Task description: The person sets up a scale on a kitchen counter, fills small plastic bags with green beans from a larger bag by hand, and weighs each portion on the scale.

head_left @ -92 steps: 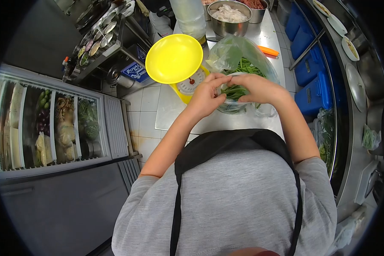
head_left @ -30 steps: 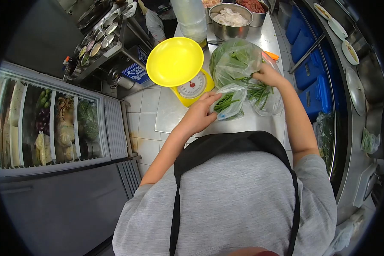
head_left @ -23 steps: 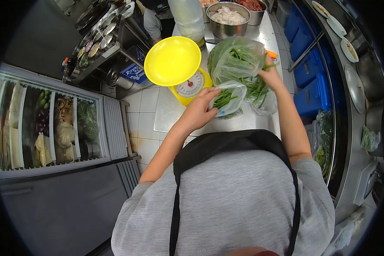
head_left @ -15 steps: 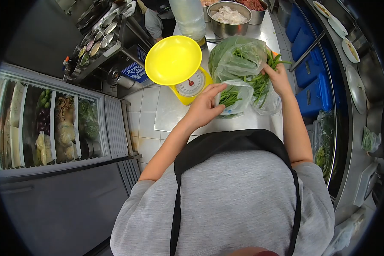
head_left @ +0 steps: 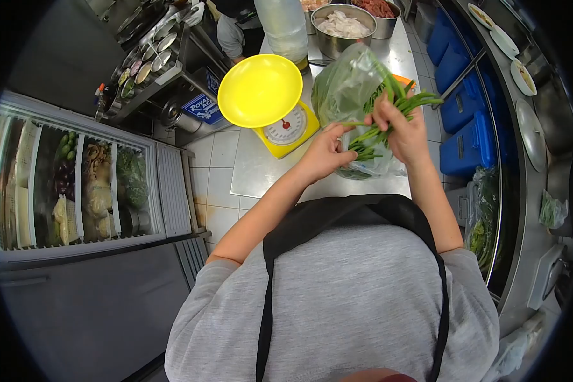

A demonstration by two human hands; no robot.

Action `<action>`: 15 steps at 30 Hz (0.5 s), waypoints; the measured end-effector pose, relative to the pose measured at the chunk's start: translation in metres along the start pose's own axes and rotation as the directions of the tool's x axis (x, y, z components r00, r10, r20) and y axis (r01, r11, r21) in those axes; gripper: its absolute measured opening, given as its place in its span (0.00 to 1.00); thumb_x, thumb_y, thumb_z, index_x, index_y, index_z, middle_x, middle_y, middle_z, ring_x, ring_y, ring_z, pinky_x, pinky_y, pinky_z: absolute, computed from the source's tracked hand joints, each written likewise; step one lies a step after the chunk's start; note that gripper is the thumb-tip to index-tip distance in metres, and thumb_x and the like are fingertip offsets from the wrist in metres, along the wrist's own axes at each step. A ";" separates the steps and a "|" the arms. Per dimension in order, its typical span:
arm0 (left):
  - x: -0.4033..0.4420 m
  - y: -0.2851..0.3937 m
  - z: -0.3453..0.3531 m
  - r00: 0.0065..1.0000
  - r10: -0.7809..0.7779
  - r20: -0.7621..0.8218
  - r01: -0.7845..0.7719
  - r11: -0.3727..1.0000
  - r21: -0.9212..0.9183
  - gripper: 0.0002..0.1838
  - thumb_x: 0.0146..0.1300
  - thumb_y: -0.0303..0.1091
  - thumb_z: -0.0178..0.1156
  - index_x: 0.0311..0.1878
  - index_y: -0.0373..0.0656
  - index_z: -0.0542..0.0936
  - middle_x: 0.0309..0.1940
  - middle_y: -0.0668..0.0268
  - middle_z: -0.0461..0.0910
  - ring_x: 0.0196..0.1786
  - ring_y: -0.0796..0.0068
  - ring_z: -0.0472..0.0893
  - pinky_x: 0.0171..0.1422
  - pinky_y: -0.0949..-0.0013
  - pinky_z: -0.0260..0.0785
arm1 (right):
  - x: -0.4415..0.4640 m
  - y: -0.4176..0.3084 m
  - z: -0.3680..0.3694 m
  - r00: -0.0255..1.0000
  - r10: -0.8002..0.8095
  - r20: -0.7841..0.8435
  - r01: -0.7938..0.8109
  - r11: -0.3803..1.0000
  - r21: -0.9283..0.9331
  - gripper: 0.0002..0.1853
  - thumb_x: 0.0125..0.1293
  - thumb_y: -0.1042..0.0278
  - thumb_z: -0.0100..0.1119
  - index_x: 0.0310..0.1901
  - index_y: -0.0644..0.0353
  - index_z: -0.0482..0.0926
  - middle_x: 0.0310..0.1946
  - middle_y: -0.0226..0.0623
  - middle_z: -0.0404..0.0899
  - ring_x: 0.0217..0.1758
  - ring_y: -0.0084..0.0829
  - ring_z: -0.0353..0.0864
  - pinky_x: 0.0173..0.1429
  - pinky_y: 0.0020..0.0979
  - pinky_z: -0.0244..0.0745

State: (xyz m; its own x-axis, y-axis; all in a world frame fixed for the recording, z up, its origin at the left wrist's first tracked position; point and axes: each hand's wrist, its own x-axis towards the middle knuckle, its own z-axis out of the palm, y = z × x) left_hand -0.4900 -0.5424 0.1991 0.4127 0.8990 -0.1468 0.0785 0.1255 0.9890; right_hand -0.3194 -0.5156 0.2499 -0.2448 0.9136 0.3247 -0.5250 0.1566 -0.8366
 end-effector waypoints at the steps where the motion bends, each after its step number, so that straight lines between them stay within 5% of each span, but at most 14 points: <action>1: -0.001 0.001 0.001 1.000 -0.005 0.001 0.005 1.000 -0.003 0.33 0.52 0.20 0.60 0.64 0.36 0.63 0.57 0.68 0.63 0.31 0.87 0.72 0.34 0.79 0.72 | 0.002 -0.007 0.003 1.000 -0.010 0.022 0.009 1.000 0.028 0.07 0.64 0.71 0.55 0.39 0.59 0.67 0.25 0.27 0.66 0.25 0.17 0.67 0.38 0.27 0.73; 5: 0.003 0.005 -0.001 0.998 0.033 -0.054 -0.040 0.989 -0.145 0.34 0.51 0.18 0.58 0.64 0.36 0.62 0.50 0.67 0.70 0.32 0.87 0.73 0.35 0.79 0.70 | -0.007 0.019 -0.013 0.984 0.172 0.044 -0.152 0.942 -0.298 0.10 0.63 0.68 0.56 0.42 0.62 0.69 0.29 0.29 0.71 0.32 0.22 0.75 0.39 0.26 0.72; 7: 0.003 -0.001 -0.011 0.993 0.025 -0.112 -0.044 0.983 -0.178 0.34 0.51 0.17 0.57 0.65 0.37 0.62 0.46 0.68 0.73 0.32 0.87 0.73 0.35 0.79 0.70 | -0.013 0.030 -0.016 0.974 0.187 0.132 -0.102 0.871 -0.480 0.12 0.62 0.68 0.57 0.43 0.64 0.70 0.31 0.32 0.74 0.33 0.26 0.77 0.40 0.29 0.72; 9: 0.002 -0.008 -0.018 0.997 -0.082 0.004 0.082 0.994 0.071 0.35 0.50 0.17 0.54 0.66 0.39 0.62 0.37 0.71 0.76 0.31 0.87 0.73 0.35 0.79 0.68 | -0.015 0.034 -0.020 0.953 0.222 0.208 -0.041 0.770 -0.637 0.13 0.60 0.69 0.58 0.44 0.65 0.72 0.32 0.36 0.77 0.35 0.31 0.79 0.42 0.32 0.73; 11: 0.002 -0.008 -0.011 1.000 -0.016 -0.021 0.015 0.999 -0.035 0.35 0.50 0.17 0.54 0.65 0.39 0.63 0.35 0.73 0.76 0.31 0.88 0.73 0.35 0.79 0.67 | -0.007 0.034 -0.028 0.777 0.537 0.328 0.048 0.469 -0.882 0.15 0.57 0.68 0.57 0.47 0.62 0.75 0.36 0.43 0.80 0.39 0.40 0.80 0.46 0.37 0.73; 12: 0.001 -0.005 -0.007 0.998 0.046 -0.051 -0.053 0.989 -0.138 0.34 0.50 0.17 0.54 0.65 0.40 0.64 0.32 0.75 0.76 0.30 0.88 0.72 0.35 0.80 0.67 | -0.002 0.030 -0.023 0.778 0.537 0.326 0.047 0.468 -0.883 0.15 0.57 0.68 0.57 0.47 0.62 0.75 0.36 0.43 0.80 0.39 0.40 0.80 0.46 0.37 0.73; 14: -0.003 0.014 0.000 0.998 0.048 -0.037 -0.052 0.991 -0.126 0.33 0.49 0.17 0.54 0.64 0.40 0.66 0.31 0.75 0.76 0.29 0.88 0.71 0.34 0.80 0.66 | 0.009 0.017 -0.006 0.613 0.775 0.152 0.089 0.123 -0.988 0.16 0.54 0.67 0.54 0.46 0.57 0.78 0.37 0.48 0.80 0.42 0.43 0.79 0.49 0.36 0.72; 15: -0.004 0.019 0.001 0.998 0.048 -0.030 -0.051 0.992 -0.115 0.32 0.49 0.18 0.54 0.63 0.40 0.67 0.31 0.76 0.75 0.28 0.88 0.71 0.33 0.80 0.65 | 0.011 0.024 -0.007 0.614 0.775 0.151 0.086 0.124 -0.989 0.16 0.54 0.67 0.54 0.46 0.57 0.78 0.37 0.48 0.80 0.42 0.43 0.79 0.49 0.36 0.72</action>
State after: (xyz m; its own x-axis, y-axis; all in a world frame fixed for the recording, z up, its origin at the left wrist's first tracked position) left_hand -0.4891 -0.5444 0.2188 0.3889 0.9160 -0.0983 -0.0477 0.1265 0.9908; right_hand -0.3289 -0.4989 0.2299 -0.6798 0.6255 -0.3829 0.7198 0.4689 -0.5120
